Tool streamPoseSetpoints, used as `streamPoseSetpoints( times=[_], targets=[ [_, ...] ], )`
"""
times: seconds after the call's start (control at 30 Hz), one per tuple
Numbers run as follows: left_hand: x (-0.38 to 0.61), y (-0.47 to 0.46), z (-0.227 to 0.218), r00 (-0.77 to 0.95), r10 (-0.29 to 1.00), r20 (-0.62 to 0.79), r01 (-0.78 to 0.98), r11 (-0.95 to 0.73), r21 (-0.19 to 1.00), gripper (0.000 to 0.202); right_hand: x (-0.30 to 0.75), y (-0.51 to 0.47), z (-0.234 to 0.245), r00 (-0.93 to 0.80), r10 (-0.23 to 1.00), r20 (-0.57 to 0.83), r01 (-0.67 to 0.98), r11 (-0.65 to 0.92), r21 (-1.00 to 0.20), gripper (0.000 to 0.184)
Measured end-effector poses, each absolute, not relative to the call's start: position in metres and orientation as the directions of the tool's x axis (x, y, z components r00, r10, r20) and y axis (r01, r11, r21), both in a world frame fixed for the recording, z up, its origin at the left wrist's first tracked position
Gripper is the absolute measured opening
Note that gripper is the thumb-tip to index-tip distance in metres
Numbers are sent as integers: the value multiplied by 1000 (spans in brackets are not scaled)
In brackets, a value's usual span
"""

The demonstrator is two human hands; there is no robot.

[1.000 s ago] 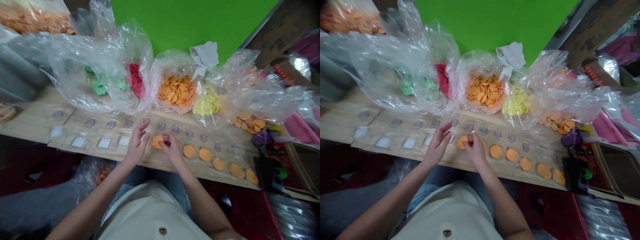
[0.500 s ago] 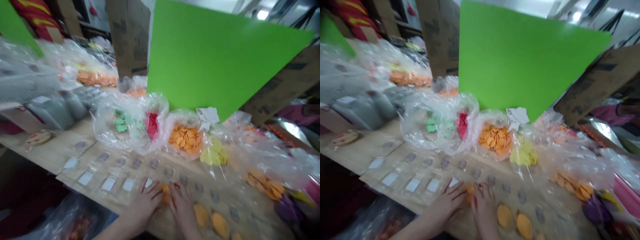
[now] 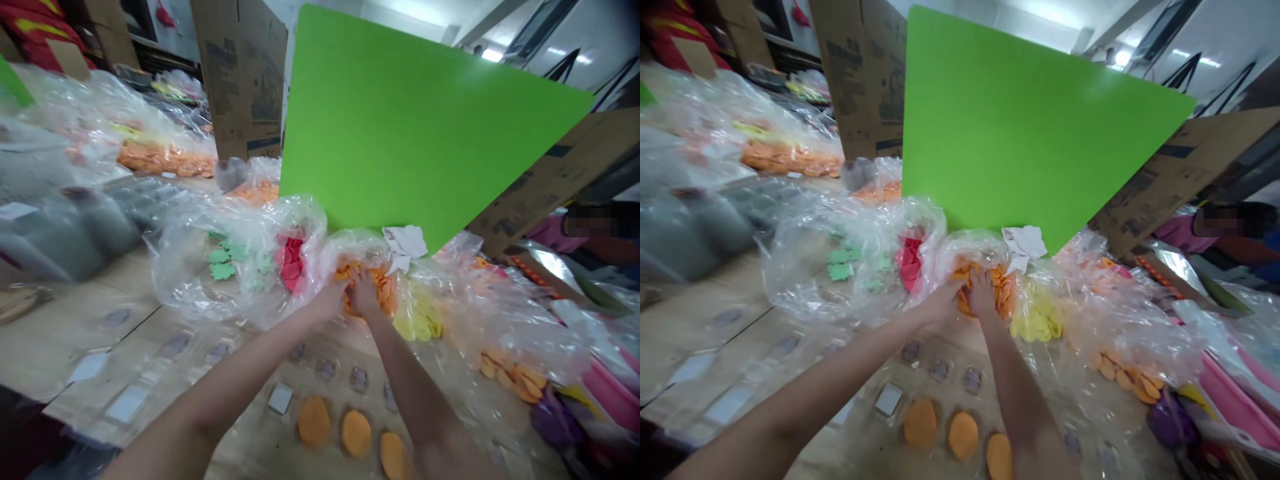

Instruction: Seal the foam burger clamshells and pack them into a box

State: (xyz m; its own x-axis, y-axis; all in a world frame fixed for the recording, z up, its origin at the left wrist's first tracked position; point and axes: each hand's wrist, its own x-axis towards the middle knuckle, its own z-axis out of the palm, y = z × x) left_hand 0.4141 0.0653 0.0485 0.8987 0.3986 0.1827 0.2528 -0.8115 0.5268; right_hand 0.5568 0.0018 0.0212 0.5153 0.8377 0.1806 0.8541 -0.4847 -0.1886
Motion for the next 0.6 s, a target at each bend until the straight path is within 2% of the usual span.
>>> streamPoseSetpoints(
  times=[0.13,0.23,0.3,0.33,0.43,0.5,0.6],
  targets=[
    [456,81,22,853,514,91,430,-792,434,33,552,-1,-19,549,827,121,834,-534,-140,54],
    [465,83,6,840,542,26,496,-786,368,37,552,-26,-33,448,887,110,892,-437,-115,54],
    [474,86,1,861,508,-3,477,-808,347,48,565,-36,-30,401,902,158,915,-387,-111,50],
    [480,89,0,879,477,-21,454,-822,344,57,574,-37,-27,427,881,205,904,-414,-106,49],
    [494,100,-1,915,392,-96,399,-846,354,85,600,-34,-20,585,740,331,799,-597,-77,50],
    [497,106,-3,912,389,-131,410,-840,356,97,610,-32,-21,616,709,343,765,-643,-43,50],
    [494,105,-6,886,452,-101,457,-820,344,99,610,-39,-26,561,757,336,804,-595,-2,47]
  ],
)
